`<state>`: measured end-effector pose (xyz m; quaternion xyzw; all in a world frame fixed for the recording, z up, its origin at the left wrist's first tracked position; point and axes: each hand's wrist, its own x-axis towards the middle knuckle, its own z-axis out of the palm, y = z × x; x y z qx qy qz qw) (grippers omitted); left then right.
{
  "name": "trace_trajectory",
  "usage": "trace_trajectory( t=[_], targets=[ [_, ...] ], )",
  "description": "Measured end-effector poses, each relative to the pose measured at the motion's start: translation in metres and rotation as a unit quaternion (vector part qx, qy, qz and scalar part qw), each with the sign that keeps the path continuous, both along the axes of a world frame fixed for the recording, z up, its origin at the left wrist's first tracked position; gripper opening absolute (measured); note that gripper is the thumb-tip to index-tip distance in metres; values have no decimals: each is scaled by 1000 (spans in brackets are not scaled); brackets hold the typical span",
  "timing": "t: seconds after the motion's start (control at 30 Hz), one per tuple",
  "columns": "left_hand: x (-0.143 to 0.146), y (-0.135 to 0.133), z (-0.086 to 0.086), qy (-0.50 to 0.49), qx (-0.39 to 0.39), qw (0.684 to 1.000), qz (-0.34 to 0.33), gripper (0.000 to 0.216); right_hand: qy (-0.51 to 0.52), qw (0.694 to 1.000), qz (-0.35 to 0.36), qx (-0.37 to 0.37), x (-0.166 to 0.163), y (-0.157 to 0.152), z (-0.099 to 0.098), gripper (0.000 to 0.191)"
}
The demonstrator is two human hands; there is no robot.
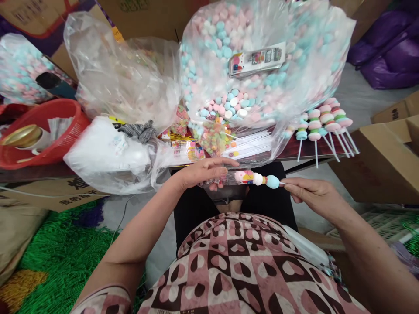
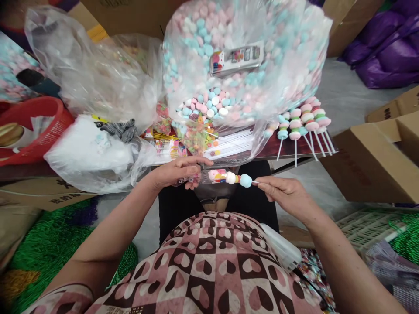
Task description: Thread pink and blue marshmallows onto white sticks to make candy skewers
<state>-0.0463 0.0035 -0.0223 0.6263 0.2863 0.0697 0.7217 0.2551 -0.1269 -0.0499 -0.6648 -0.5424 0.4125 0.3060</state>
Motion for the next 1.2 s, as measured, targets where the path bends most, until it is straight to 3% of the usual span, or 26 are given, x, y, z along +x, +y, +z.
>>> trace_trajectory(
  t=[0.13, 0.27, 0.37, 0.53, 0.67, 0.97, 1.2],
  targets=[
    [-2, 10, 6, -119, -169, 978, -19, 71, 61, 998, -12, -21, -7, 1, -6, 56],
    [7, 11, 6, -207, -223, 951, 55, 66, 116, 993, -22, -19, -19, 1, -7, 52],
    [17, 7, 7, -265, -203, 932, 138, 56, 147, 988, -36, 1, -29, 4, -6, 50],
    [26, 6, 15, -283, -156, 922, 213, 49, 166, 985, -35, 39, -42, 12, -2, 49],
    [31, 9, 19, -281, -98, 924, 241, 34, 191, 980, -36, 48, -51, 19, 5, 47],
    [41, 6, 12, -261, 7, 904, 338, 39, 258, 963, -67, 33, -74, 26, 5, 41],
    [56, -7, 15, -296, 36, 894, 334, 35, 309, 946, -89, 44, -94, 29, 2, 42]
  ],
)
